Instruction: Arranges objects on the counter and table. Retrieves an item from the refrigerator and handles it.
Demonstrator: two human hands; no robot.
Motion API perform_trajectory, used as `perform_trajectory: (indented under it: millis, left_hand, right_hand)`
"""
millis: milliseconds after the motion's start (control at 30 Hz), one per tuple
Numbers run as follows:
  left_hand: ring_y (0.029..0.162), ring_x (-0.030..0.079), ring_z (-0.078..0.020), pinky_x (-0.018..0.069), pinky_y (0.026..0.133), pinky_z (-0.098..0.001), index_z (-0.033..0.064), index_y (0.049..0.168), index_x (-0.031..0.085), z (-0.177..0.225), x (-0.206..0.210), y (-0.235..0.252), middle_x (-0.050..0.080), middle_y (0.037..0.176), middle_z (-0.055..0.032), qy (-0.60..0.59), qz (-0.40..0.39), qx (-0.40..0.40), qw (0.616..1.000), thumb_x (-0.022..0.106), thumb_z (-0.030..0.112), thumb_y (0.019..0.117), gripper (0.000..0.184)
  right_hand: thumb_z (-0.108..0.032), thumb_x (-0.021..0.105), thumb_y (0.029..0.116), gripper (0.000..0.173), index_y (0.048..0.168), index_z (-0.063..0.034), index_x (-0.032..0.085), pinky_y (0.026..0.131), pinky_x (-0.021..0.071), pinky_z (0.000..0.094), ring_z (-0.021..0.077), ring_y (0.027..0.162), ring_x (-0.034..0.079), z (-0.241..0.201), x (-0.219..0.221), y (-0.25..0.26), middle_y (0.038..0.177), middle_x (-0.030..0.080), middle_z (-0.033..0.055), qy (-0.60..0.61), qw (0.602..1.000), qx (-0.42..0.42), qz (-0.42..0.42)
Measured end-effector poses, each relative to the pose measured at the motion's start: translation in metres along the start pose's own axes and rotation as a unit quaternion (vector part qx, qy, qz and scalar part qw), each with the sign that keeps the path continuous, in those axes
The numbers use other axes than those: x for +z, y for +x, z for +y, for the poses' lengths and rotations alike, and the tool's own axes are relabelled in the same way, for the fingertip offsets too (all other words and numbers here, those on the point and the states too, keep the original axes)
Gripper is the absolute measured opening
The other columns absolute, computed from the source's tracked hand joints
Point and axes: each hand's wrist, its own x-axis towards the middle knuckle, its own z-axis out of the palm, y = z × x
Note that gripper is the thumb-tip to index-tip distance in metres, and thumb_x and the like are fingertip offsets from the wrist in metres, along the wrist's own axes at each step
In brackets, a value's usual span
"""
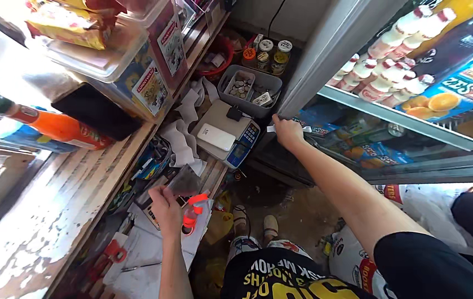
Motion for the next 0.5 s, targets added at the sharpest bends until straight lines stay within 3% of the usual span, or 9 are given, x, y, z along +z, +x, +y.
perform_trajectory:
  millis: [100, 167, 200, 233, 267, 300, 367, 433, 500]
  left_hand:
    - [0.074, 0.057, -0.0084, 0.0508, 0.066, -0.0268, -0.0085, 0.118, 0.05, 0.012, -0.019, 0.001, 0.054, 0.09, -0.0094, -0.06, 0.066, 0.014, 0.996, 0.037, 0.016, 0.1081, 0.03]
    - [0.083, 0.064, -0.0047, 0.0605, 0.07, -0.026, 0.0018, 0.121, 0.042, 0.027, -0.036, 0.005, 0.055, 0.099, -0.0001, -0.243, 0.077, -0.018, 0.967, 0.033, 0.019, 0.1106, 0.022]
    - [0.09, 0.068, -0.0081, 0.0632, 0.074, -0.0306, 0.0102, 0.124, 0.036, 0.034, -0.042, 0.006, 0.059, 0.105, 0.003, -0.349, 0.059, -0.016, 0.935, 0.033, 0.029, 0.1119, 0.022]
    - [0.101, 0.069, -0.0143, 0.0624, 0.084, -0.0371, 0.0163, 0.133, 0.029, 0.038, -0.044, 0.005, 0.063, 0.115, 0.0023, -0.439, 0.011, -0.002, 0.899, 0.041, 0.045, 0.1089, 0.039]
    - [0.112, 0.068, -0.0227, 0.0602, 0.092, -0.0451, 0.0174, 0.145, 0.019, 0.043, -0.041, 0.001, 0.065, 0.126, -0.0034, -0.494, -0.046, 0.007, 0.868, 0.056, 0.057, 0.0993, 0.071]
    - [0.116, 0.067, -0.0289, 0.0586, 0.096, -0.0503, 0.0183, 0.152, 0.014, 0.05, -0.03, -0.005, 0.065, 0.131, -0.0086, -0.532, -0.093, 0.003, 0.842, 0.072, 0.055, 0.0896, 0.093]
    - [0.11, 0.07, -0.0231, 0.0622, 0.093, -0.0444, 0.0128, 0.154, 0.006, 0.075, -0.002, -0.017, 0.064, 0.128, -0.0073, -0.543, -0.136, -0.037, 0.828, 0.087, 0.036, 0.0812, 0.111]
    - [0.108, 0.07, -0.0135, 0.0631, 0.089, -0.0359, 0.0093, 0.155, -0.002, 0.098, 0.018, -0.013, 0.06, 0.131, -0.0036, -0.523, -0.158, -0.066, 0.835, 0.084, 0.029, 0.0843, 0.113]
    - [0.115, 0.065, -0.0095, 0.0606, 0.093, -0.0321, 0.0075, 0.157, -0.011, 0.123, 0.027, 0.013, 0.051, 0.141, -0.0064, -0.467, -0.186, -0.054, 0.863, 0.077, 0.026, 0.0883, 0.113]
  right_hand:
    - [0.002, 0.067, 0.0862, 0.083, 0.158, -0.0127, 0.028, 0.078, 0.0531, 0.0663, 0.0533, 0.104, 0.065, 0.003, 0.002, 0.007, 0.112, 0.066, 0.032, 0.021, 1.0, 0.004, -0.009]
    - [-0.001, 0.07, 0.0852, 0.088, 0.16, -0.0133, 0.024, 0.08, 0.0532, 0.0663, 0.0527, 0.106, 0.065, 0.004, 0.002, 0.008, 0.115, 0.066, 0.0315, 0.04, 0.999, 0.008, -0.015]
    - [-0.002, 0.071, 0.0841, 0.09, 0.16, -0.0135, 0.024, 0.08, 0.0534, 0.0662, 0.0524, 0.106, 0.065, 0.004, 0.0, 0.009, 0.115, 0.066, 0.0312, 0.049, 0.999, 0.01, -0.015]
    - [-0.002, 0.072, 0.0827, 0.091, 0.159, -0.0133, 0.024, 0.079, 0.0535, 0.0663, 0.0526, 0.105, 0.065, 0.004, 0.001, 0.01, 0.114, 0.066, 0.031, 0.058, 0.998, 0.01, -0.013]
    - [-0.003, 0.074, 0.0812, 0.093, 0.159, -0.0134, 0.025, 0.078, 0.0535, 0.067, 0.0529, 0.104, 0.066, 0.005, 0.005, 0.012, 0.113, 0.066, 0.031, 0.066, 0.998, 0.009, -0.01]
    - [-0.004, 0.076, 0.0794, 0.094, 0.159, -0.0137, 0.026, 0.076, 0.0534, 0.0677, 0.0528, 0.101, 0.066, 0.007, 0.011, 0.014, 0.111, 0.067, 0.0307, 0.076, 0.997, 0.005, -0.002]
    - [-0.007, 0.077, 0.0787, 0.095, 0.159, -0.014, 0.027, 0.077, 0.0527, 0.0686, 0.0526, 0.1, 0.066, 0.007, 0.017, 0.012, 0.111, 0.067, 0.0308, 0.099, 0.995, 0.0, 0.001]
    - [-0.008, 0.072, 0.0838, 0.091, 0.161, -0.013, 0.024, 0.084, 0.0511, 0.0693, 0.0529, 0.105, 0.064, 0.005, 0.021, -0.004, 0.116, 0.065, 0.0317, 0.123, 0.992, -0.02, -0.026]
    - [-0.004, 0.066, 0.0883, 0.088, 0.163, -0.0145, 0.021, 0.087, 0.0503, 0.0698, 0.0534, 0.109, 0.063, 0.002, 0.026, -0.026, 0.121, 0.064, 0.032, 0.137, 0.988, -0.041, -0.061]
